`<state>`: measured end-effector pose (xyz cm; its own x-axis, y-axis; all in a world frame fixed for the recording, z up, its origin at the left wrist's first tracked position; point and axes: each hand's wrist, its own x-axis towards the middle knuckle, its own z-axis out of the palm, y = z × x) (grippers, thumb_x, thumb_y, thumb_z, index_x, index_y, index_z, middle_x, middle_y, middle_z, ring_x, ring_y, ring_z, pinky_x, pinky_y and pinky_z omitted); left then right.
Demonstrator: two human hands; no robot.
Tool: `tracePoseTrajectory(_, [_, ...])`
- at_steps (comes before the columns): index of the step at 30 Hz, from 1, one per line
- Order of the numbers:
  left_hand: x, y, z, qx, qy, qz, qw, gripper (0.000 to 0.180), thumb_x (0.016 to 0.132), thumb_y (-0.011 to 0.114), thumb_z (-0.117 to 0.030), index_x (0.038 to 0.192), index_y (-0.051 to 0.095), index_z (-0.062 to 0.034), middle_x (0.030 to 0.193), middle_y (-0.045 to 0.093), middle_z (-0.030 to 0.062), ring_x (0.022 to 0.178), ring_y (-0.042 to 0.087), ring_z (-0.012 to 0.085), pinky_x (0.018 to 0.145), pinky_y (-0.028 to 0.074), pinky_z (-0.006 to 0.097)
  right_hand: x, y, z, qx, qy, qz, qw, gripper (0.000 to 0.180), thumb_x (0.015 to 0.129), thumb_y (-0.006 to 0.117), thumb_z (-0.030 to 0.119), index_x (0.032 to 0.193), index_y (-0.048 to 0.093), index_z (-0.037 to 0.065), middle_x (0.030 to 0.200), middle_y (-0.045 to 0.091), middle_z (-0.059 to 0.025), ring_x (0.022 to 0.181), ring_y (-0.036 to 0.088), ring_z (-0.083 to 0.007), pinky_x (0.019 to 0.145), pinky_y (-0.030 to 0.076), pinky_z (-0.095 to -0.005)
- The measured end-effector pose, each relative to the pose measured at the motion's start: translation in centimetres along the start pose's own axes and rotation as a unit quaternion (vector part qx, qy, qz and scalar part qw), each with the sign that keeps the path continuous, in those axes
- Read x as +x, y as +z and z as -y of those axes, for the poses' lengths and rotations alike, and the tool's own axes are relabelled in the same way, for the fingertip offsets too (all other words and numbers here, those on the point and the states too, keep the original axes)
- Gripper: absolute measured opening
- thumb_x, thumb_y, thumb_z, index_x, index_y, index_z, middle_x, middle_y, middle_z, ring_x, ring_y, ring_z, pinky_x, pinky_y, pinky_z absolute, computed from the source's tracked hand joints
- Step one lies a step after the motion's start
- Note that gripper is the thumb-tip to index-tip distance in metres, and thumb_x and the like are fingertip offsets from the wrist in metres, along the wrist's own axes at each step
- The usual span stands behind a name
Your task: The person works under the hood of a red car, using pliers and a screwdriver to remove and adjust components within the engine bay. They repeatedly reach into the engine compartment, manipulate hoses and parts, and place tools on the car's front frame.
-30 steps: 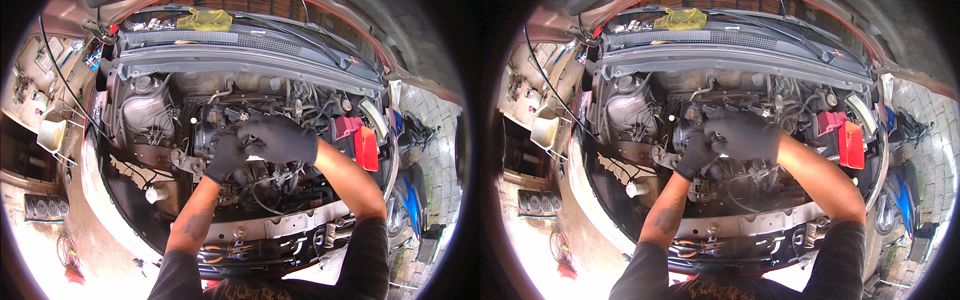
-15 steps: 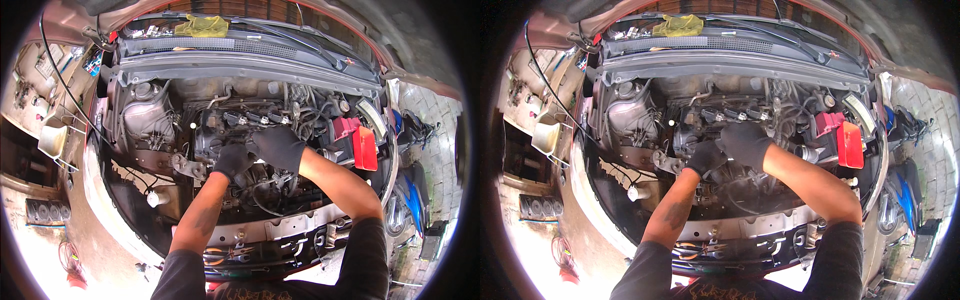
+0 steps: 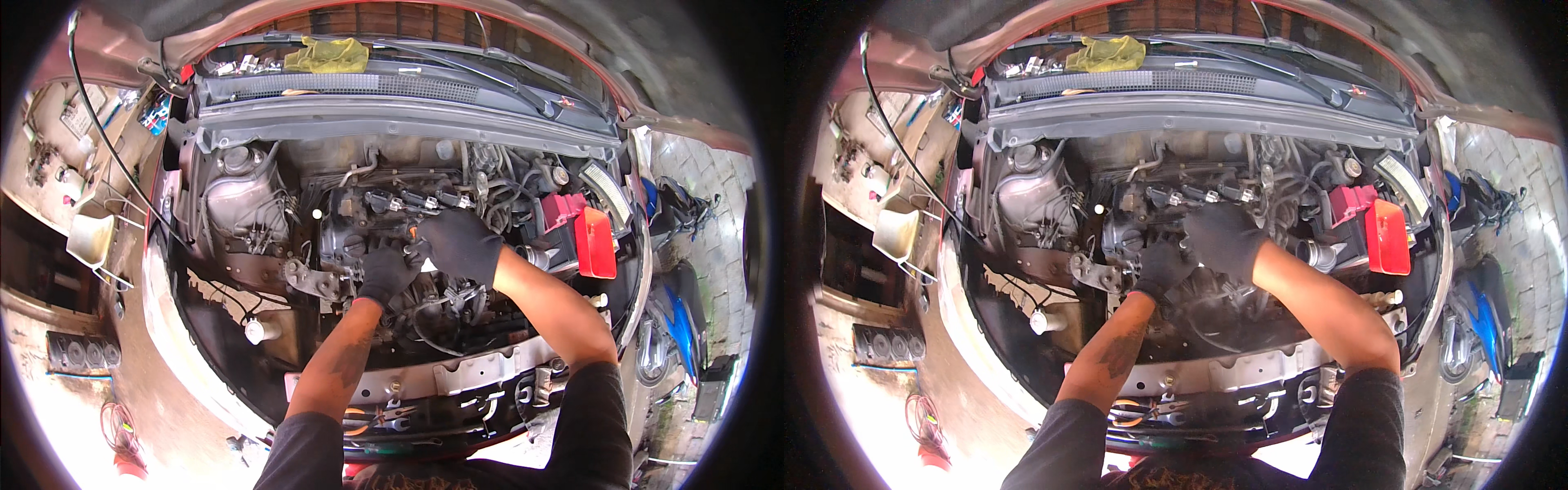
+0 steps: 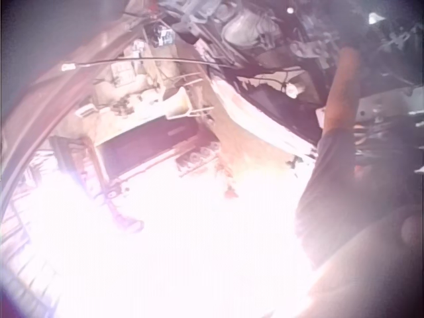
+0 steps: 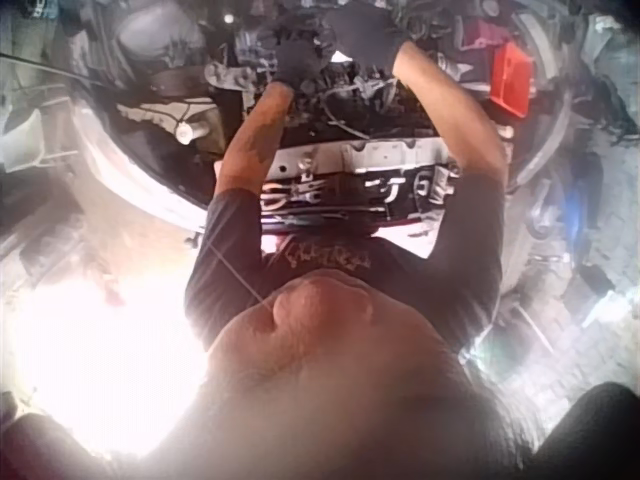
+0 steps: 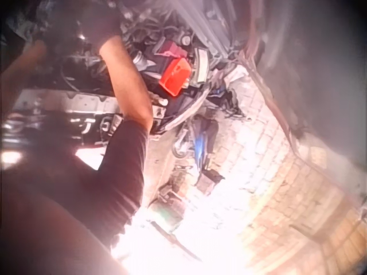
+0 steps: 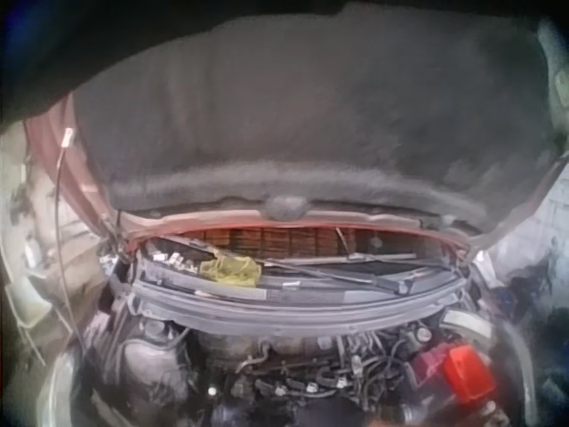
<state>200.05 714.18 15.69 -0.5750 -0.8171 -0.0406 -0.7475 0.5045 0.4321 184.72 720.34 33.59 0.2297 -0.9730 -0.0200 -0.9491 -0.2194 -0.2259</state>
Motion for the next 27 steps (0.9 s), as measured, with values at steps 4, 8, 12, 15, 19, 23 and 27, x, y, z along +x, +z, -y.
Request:
tracePoseTrajectory(4, [0.1,-1.9,0.3,-0.05,0.034,0.048,0.997,0.071,0.085,0.068,-0.064,0.125,0.07,-0.0055,0.115,0.07,0.0258,0.116,0.063,0.0462,0.102,0.05,0.055,-1.9,-3.0,-0.1,0.067,0.027,-0.07,0.995,0.019,0.09,0.074,0.026,0.092,0.074,0.007,0.084,0.074,-0.0175,0.08,0.073,-0.0409,0.075,0.057,-0.0528])
tracePoseTrajectory(8, [0.1,-2.7,2.4,-0.022,0.167,0.067,0.984,0.059,0.097,0.061,-0.055,0.131,0.065,-0.0064,0.112,0.072,0.0264,0.112,0.067,0.0435,0.098,0.052,0.051,-8.0,-4.5,-2.1,0.243,0.086,-0.152,0.954,0.021,0.094,0.073,0.015,0.111,0.076,0.003,0.092,0.077,-0.0137,0.072,0.073,-0.0245,0.07,0.057,-0.0358])
tracePoseTrajectory(12, [3.5,-1.8,3.9,-0.039,0.198,0.189,0.961,0.042,0.106,0.052,-0.029,0.138,0.06,-0.0018,0.129,0.068,0.0251,0.126,0.062,0.0368,0.108,0.047,0.045,-18.3,-0.7,-2.6,0.659,0.303,-0.197,0.659,0.038,0.097,0.07,0.004,0.134,0.066,0.001,0.105,0.073,-0.0104,0.084,0.068,-0.0123,0.068,0.054,-0.0256])
tracePoseTrajectory(15, [5.3,-0.2,5.4,0.039,0.242,0.195,0.95,0.038,0.108,0.047,-0.018,0.139,0.059,0.0006,0.128,0.069,0.0228,0.122,0.065,0.034,0.108,0.048,0.044,-25.7,8.4,0.9,0.88,0.185,-0.168,0.404,0.035,0.095,0.073,0.022,0.123,0.065,0.004,0.089,0.065,-0.0035,0.068,0.058,-0.0136,0.061,0.048,-0.0252])
tracePoseTrajectory(19, [6.0,-3.1,2.7,0.03,0.227,0.242,0.943,0.038,0.106,0.047,-0.021,0.134,0.061,0.0009,0.123,0.07,0.025,0.114,0.069,0.0378,0.103,0.051,0.046,-32.1,18.4,7.4,0.886,0.287,-0.045,0.361,0.038,0.098,0.072,0.021,0.132,0.063,0.006,0.086,0.067,-0.0041,0.073,0.063,-0.0177,0.062,0.052,-0.0314])
tracePoseTrajectory(23, [6.4,-3.7,3.0,0.084,0.176,0.274,0.942,0.039,0.098,0.056,-0.024,0.129,0.063,-0.0017,0.125,0.068,0.0276,0.114,0.066,0.0433,0.099,0.053,0.05,-33.2,22.4,11.9,0.692,0.152,-0.016,0.705,0.046,0.097,0.072,0.015,0.141,0.06,0.005,0.095,0.071,-0.008,0.083,0.068,-0.0182,0.072,0.056,-0.0341])
tracePoseTrajectory(27, [6.5,-3.5,1.9,0.076,0.189,0.177,0.963,0.035,0.094,0.06,-0.027,0.115,0.07,-0.0022,0.124,0.069,0.0266,0.114,0.066,0.0427,0.099,0.053,0.049,-33.4,21.2,14.8,0.71,0.233,-0.008,0.664,0.05,0.094,0.074,0.013,0.141,0.06,0.004,0.104,0.072,-0.0111,0.09,0.069,-0.0189,0.076,0.057,-0.0351])
